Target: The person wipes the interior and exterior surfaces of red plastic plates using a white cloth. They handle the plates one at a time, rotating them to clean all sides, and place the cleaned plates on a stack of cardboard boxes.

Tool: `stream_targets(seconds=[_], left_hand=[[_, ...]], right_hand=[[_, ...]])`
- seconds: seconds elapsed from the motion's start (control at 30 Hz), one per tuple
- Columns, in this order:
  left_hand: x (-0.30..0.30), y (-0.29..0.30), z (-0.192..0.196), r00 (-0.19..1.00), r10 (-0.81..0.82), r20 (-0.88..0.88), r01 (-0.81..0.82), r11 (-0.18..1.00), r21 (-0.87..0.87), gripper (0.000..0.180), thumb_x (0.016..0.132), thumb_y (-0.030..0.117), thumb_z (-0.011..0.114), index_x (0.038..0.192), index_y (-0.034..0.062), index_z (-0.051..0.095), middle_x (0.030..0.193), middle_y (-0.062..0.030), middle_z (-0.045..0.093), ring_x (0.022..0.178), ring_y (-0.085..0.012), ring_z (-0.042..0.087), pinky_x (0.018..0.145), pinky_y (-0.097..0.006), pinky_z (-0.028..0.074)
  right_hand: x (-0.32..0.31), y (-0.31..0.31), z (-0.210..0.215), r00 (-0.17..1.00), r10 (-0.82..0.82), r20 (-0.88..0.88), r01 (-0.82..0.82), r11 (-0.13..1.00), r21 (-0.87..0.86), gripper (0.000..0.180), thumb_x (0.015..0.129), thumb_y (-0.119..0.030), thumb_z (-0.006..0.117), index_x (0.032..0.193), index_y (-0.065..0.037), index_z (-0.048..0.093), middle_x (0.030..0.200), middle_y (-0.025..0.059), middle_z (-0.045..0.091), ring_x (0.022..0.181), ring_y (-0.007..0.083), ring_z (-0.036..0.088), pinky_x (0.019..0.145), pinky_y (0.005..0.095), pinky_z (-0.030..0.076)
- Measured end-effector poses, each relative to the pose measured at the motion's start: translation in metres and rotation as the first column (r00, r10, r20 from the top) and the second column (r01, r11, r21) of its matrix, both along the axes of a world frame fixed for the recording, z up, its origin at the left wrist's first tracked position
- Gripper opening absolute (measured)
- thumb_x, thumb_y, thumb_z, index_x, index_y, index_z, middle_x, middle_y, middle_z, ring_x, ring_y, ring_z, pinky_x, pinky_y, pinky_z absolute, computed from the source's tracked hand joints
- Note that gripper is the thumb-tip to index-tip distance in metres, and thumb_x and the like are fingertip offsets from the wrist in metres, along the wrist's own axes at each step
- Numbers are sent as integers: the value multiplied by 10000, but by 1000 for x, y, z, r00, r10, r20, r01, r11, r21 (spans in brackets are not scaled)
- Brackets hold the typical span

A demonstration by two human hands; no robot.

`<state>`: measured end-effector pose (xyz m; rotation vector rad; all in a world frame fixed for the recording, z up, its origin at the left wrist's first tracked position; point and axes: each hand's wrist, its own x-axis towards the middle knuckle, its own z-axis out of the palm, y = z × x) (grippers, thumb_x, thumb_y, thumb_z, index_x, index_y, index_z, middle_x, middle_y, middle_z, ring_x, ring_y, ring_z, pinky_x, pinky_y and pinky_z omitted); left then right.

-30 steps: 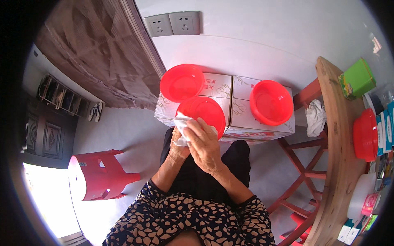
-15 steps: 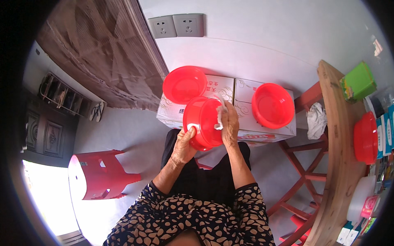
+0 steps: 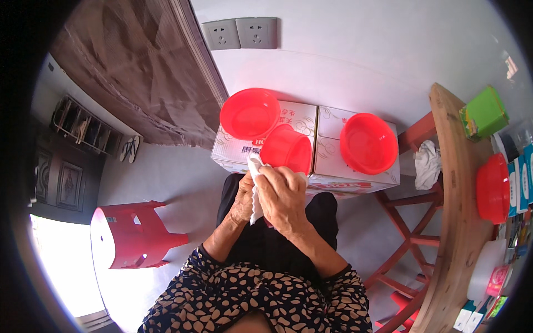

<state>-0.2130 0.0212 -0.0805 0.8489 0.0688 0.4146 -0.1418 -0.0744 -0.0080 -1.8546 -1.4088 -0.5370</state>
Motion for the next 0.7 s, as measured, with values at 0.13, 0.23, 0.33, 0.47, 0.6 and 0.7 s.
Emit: stream_targets(seconds=[0.13, 0.23, 0.33, 0.47, 0.6, 0.7], left_hand=[[-2, -5, 9, 999, -10, 39, 9, 1000, 15, 489, 872, 280, 650, 1285, 87, 471, 1102, 17, 592, 1000, -67, 544, 867, -239, 444], [-6, -5, 7, 990, 5, -138, 13, 992, 123, 382, 914, 125, 575, 1277, 71, 469, 1113, 43, 572, 979, -43, 524, 862, -216, 433], [-12, -10, 13, 992, 4, -127, 15, 990, 144, 345, 900, 92, 597, 1228, 51, 499, 1090, 30, 579, 983, -48, 512, 895, -233, 411], [-15, -10, 16, 990, -42, -132, 57, 992, 114, 333, 884, 60, 603, 1201, 33, 505, 1118, -22, 596, 1034, -93, 529, 949, -282, 404], [-12, -7, 21, 991, 12, -133, 9, 988, 155, 341, 881, 65, 605, 1205, 37, 501, 1124, -16, 587, 1018, -88, 528, 936, -270, 406], [-9, -3, 9, 995, -54, -85, 63, 991, 115, 483, 874, 181, 639, 1307, 79, 449, 1185, -13, 559, 1076, -98, 506, 947, -270, 397]], right_hand=[[14, 12, 9, 997, -73, 8, 73, 997, -17, 143, 718, -110, 666, 847, -120, 605, 938, -5, 580, 902, 237, 507, 803, 374, 359], [33, 20, 19, 996, -84, -26, 82, 995, -51, 114, 725, -88, 650, 805, -108, 571, 878, 22, 565, 828, 253, 493, 760, 392, 355], [62, 22, 24, 986, -115, -122, 103, 989, -106, 82, 754, -79, 620, 822, -74, 574, 839, 101, 583, 779, 306, 518, 713, 414, 396], [106, 26, 11, 879, -206, -430, 59, 942, -331, 236, 836, -260, 509, 832, -42, 600, 838, 151, 611, 786, 353, 558, 700, 459, 440], [101, 26, 13, 873, -158, -462, 21, 958, -287, 247, 817, -279, 528, 834, -46, 608, 834, 149, 617, 782, 361, 562, 693, 467, 443], [58, 22, 33, 996, -58, -61, 48, 985, -167, 129, 746, -159, 621, 831, -66, 593, 885, 95, 579, 814, 291, 516, 715, 418, 398]])
